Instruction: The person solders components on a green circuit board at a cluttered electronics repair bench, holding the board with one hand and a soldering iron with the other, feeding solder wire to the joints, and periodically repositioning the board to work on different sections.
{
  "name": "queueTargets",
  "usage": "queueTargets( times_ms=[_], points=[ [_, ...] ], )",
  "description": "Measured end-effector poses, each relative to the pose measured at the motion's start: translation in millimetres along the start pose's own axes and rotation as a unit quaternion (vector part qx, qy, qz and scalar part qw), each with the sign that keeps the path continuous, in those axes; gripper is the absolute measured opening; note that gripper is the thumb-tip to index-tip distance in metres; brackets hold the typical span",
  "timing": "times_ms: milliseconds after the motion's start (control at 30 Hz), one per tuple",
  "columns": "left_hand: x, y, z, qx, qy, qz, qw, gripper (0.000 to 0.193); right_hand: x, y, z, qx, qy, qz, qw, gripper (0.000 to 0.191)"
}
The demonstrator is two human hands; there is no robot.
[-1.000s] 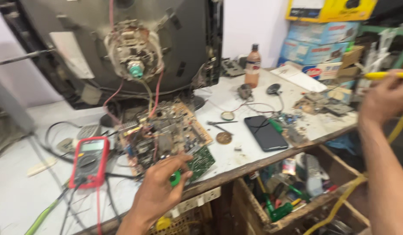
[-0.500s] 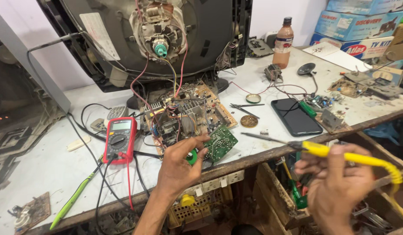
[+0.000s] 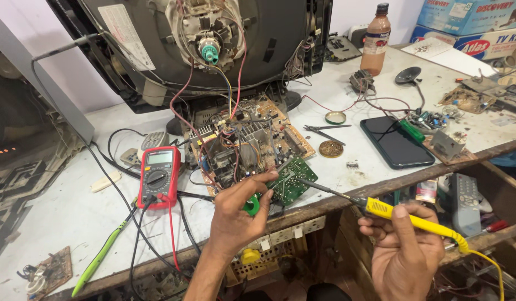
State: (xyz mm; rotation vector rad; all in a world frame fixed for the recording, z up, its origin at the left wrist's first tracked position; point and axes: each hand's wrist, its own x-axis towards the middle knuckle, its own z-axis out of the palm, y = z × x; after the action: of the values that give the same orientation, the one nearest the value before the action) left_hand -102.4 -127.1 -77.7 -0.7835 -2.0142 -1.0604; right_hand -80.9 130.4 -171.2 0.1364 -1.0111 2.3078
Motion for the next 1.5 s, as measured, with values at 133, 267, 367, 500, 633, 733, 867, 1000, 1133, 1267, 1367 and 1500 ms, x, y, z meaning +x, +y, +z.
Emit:
queueTargets(
  times_ms=[133, 267, 367, 500, 633, 733, 867, 1000, 1133, 1267, 1367, 1500],
  points=[
    [0.3, -14.2, 3.7, 0.009, 0.0, -0.022, 1.0, 0.01, 4.0, 20.0, -5.7, 0.009, 0.016, 0.025, 1.0, 0.014],
    [0.3, -26.4, 10.4, 0.004, -0.013, -0.077, 0.997, 0.011, 4.6, 33.8, -16.6, 0.004, 0.012, 0.035, 0.999, 0.012],
    [-1.2, -31.7, 13.0, -0.006, -0.004, -0.066, 0.998, 0.01, 3.1, 41.6, -23.4, 0.011, -0.024, 0.048, 0.999, 0.012],
    [-3.4, -34.8, 11.2, -0.011, 0.004, -0.046, 0.999, 0.011, -0.7, 50.4, -27.5, -0.012, -0.026, 0.046, 0.999, 0.017],
    [-4.2, -36.5, 10.2, -0.012, 0.003, -0.041, 0.999, 0.013, -4.1, 57.3, -26.0, -0.054, 0.004, -0.006, 0.998, 0.018],
    [-3.6, -40.3, 10.1, -0.012, 0.002, -0.041, 0.999, 0.013, -3.9, 62.7, -20.8, -0.068, 0.024, -0.032, 0.997, 0.009],
    [-6.4, -44.7, 6.9, -0.016, 0.003, -0.036, 0.999, 0.012, 0.1, 65.5, -11.6, -0.044, 0.05, -0.013, 0.998, 0.01],
    [-10.2, -46.1, 4.6, -0.018, 0.001, -0.057, 0.998, 0.012, 2.9, 64.1, -2.6, -0.047, 0.06, 0.003, 0.997, 0.009],
    [-11.4, -47.9, 1.7, -0.009, 0.0, -0.045, 0.999, 0.011, 4.4, 65.7, 7.0, -0.05, 0.054, 0.003, 0.997, 0.01],
    [-11.9, -50.9, -1.5, -0.009, -0.003, -0.043, 0.999, 0.009, 5.3, 69.6, 13.7, -0.048, 0.053, 0.006, 0.997, 0.011],
    [-12.4, -53.3, -3.3, -0.006, 0.0, -0.022, 1.0, 0.009, 5.2, 72.3, 15.9, -0.047, 0.047, 0.001, 0.998, 0.011],
    [-13.5, -56.4, -5.7, -0.004, 0.0, -0.004, 1.0, 0.01, 3.5, 74.9, 17.9, -0.049, 0.05, -0.007, 0.998, 0.01]
  ],
)
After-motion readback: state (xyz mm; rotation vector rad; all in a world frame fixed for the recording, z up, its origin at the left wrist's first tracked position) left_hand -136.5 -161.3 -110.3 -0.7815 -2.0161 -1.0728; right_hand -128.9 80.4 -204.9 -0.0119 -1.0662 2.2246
